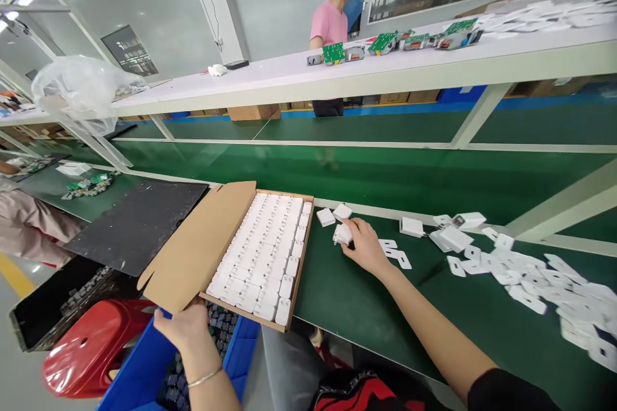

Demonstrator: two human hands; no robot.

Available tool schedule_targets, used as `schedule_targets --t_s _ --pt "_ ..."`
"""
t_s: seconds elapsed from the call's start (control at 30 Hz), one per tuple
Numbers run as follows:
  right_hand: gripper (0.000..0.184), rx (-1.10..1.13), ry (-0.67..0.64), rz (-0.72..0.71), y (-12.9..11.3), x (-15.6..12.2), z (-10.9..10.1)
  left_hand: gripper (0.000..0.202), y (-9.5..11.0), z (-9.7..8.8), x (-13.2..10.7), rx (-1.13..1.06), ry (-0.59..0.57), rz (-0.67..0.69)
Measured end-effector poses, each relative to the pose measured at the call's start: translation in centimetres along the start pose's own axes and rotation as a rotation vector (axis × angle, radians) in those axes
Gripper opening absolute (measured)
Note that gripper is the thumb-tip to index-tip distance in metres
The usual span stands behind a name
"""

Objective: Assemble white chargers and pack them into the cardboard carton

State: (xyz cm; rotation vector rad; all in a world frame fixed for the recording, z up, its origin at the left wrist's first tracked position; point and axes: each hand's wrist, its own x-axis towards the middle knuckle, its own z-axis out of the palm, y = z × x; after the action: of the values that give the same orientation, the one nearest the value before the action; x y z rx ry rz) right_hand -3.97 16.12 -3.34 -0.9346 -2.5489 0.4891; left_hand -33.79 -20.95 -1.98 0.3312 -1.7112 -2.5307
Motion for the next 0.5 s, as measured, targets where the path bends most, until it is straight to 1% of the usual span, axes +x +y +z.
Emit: schedule_targets --t_s 0.07,0.13,0.23,0.3,0.33,0.4,0.43,0.5 --pt "0.069 0.0 0.046 -0.033 0.1 -0.3 -0.1 0.06 1.2 -0.1 0.4 -0.136 0.013 -0.063" --pt "0.069 0.027 0.078 -0.037 0.2 -0.6 0.0 0.063 1.8 0.1 0.1 -0.113 -0.007 -0.047" --pt "0.07 0.077 0.078 -0.018 0.1 -0.7 -0.2 0.07 2.2 0.5 -1.2 -0.023 -0.097 0.062" --pt "0.069 0.123 0.097 -0.046 -0.3 -0.4 -0.9 0.074 2.3 0.5 -2.1 0.001 -0.166 0.144" --pt "0.069 0.161 0.113 -0.072 -0.7 -0.1 -1.4 0.08 2.3 0.5 -2.5 -0.005 -0.184 0.174" --pt "0.068 0.26 0.129 -0.126 -1.8 1.1 -2.6 0.087 2.1 0.4 -3.1 -0.022 -0.192 0.2" --pt "0.069 0.311 0.117 -0.14 -2.5 2.2 -3.2 0.086 1.9 0.3 -3.4 -0.017 -0.171 0.193" --pt "0.073 0.38 0.038 -0.131 -4.1 5.0 -3.8 0.08 1.1 0.1 -4.1 0.068 -0.095 0.153"
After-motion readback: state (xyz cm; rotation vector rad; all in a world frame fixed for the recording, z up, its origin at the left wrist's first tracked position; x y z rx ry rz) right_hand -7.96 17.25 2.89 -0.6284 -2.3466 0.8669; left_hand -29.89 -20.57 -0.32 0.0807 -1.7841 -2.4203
